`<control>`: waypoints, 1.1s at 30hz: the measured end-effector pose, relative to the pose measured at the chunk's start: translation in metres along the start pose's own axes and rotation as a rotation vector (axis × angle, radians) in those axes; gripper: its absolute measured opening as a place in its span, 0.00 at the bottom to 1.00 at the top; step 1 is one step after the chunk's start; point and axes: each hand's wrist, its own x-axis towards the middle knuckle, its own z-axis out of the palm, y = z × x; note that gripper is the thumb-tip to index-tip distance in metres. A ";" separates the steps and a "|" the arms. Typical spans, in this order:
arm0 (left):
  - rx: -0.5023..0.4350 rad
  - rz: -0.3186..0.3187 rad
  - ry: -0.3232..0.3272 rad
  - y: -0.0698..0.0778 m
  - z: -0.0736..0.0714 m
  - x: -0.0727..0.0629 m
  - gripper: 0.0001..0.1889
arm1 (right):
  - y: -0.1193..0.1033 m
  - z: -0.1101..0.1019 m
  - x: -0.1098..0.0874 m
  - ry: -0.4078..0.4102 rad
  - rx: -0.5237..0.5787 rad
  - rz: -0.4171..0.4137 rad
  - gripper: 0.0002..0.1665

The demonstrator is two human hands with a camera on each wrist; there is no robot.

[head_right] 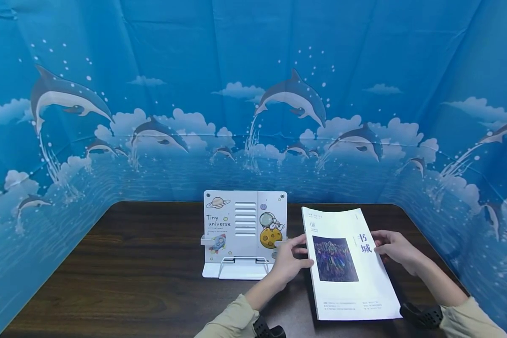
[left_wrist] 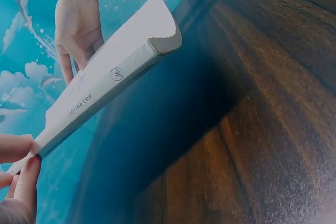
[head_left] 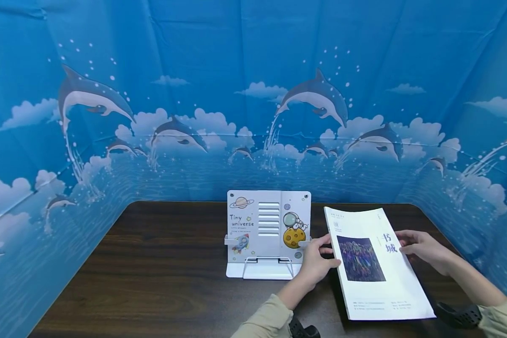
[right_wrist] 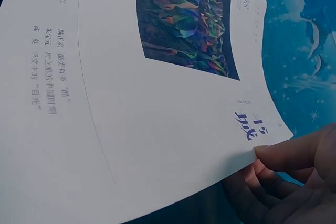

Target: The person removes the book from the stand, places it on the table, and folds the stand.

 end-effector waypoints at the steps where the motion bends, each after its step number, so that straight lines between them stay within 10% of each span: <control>1: -0.004 -0.009 -0.003 -0.001 0.001 0.000 0.33 | 0.001 0.000 0.001 -0.001 -0.003 0.006 0.33; 20: -0.056 -0.111 0.028 -0.020 0.015 0.002 0.36 | 0.021 0.001 0.011 -0.017 -0.011 0.025 0.37; 33: -0.156 -0.146 0.073 -0.027 0.024 0.000 0.36 | 0.035 -0.004 0.011 -0.085 0.178 0.114 0.40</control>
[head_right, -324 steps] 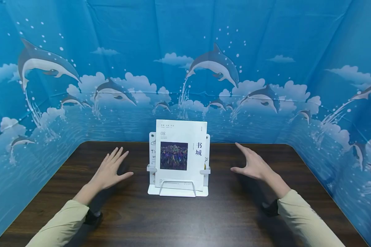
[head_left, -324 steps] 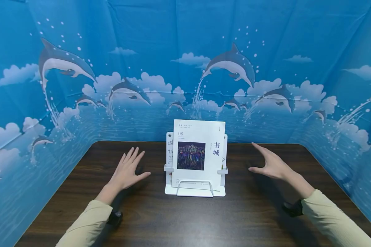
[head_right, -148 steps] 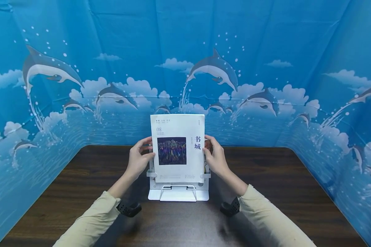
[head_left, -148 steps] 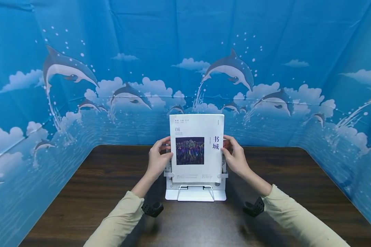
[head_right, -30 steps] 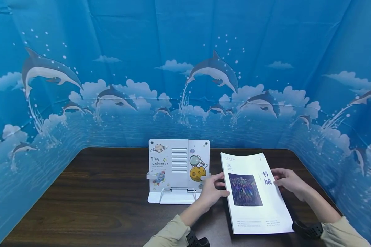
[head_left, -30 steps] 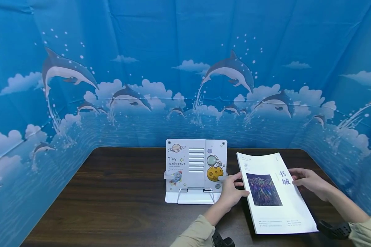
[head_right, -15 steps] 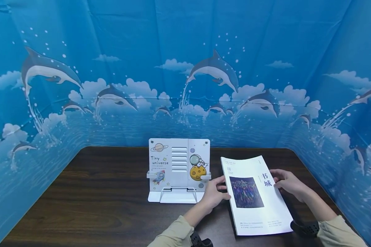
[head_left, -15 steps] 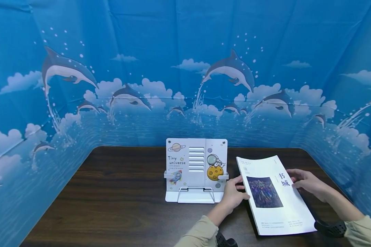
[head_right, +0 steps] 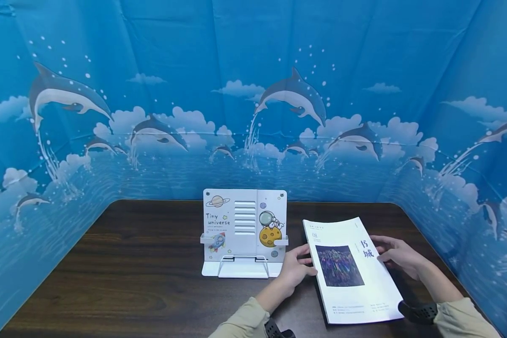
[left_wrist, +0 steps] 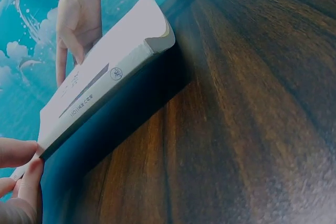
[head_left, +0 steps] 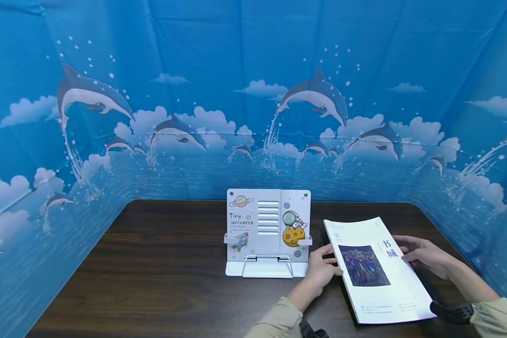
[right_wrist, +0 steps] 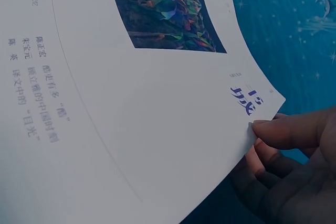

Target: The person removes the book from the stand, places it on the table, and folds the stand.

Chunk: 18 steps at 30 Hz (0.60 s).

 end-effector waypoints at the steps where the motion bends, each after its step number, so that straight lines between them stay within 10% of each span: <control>1: 0.002 -0.004 0.003 0.000 0.000 0.000 0.36 | 0.001 -0.001 0.001 -0.005 0.010 0.007 0.40; 18: 0.033 -0.020 0.000 -0.009 0.003 0.002 0.32 | 0.021 0.000 0.010 0.009 0.041 0.084 0.37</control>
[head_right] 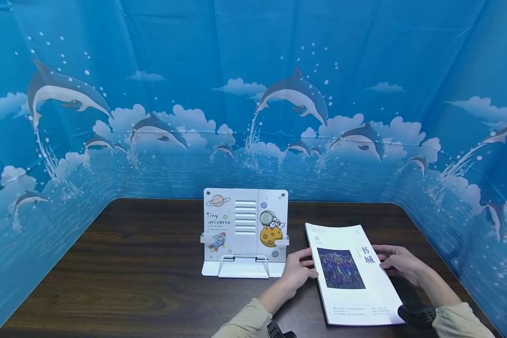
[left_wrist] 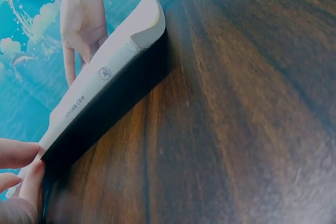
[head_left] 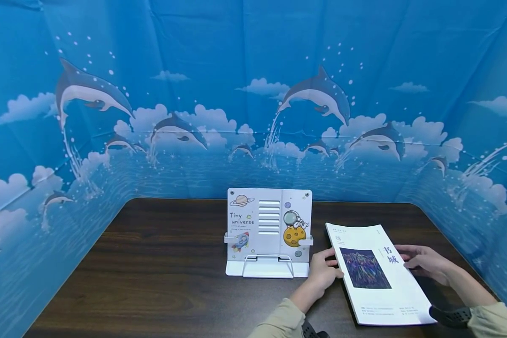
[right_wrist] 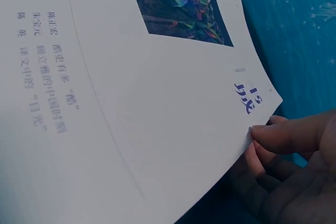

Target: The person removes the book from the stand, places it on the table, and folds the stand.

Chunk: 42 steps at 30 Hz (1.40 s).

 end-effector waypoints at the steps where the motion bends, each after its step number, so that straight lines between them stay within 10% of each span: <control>1: 0.009 0.006 0.000 0.000 0.000 0.000 0.32 | 0.000 0.000 0.000 0.006 -0.003 0.002 0.37; 42: 0.371 0.159 0.081 0.004 0.001 -0.003 0.28 | -0.002 0.010 0.000 0.119 -0.200 -0.020 0.36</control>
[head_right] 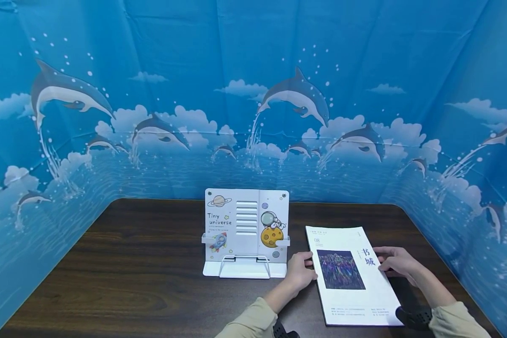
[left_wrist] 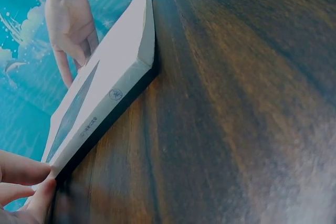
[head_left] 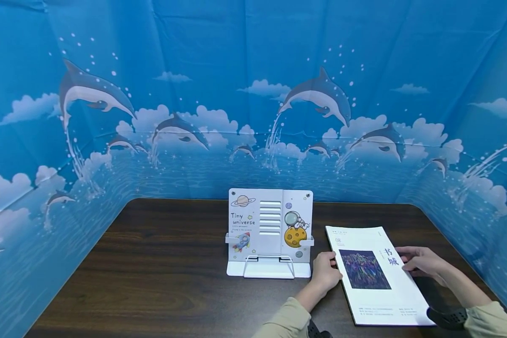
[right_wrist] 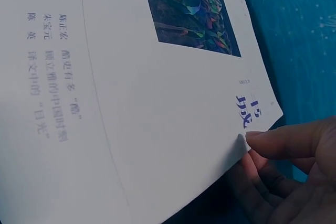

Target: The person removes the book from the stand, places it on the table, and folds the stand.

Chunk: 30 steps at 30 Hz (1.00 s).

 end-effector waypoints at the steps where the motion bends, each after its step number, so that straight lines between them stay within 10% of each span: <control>1: 0.004 0.010 0.000 0.000 -0.001 0.000 0.27 | -0.001 -0.001 0.000 0.000 0.006 0.002 0.36; 30: -0.123 -0.053 -0.222 0.039 -0.025 0.003 0.25 | -0.048 -0.003 -0.002 -0.024 0.002 -0.120 0.36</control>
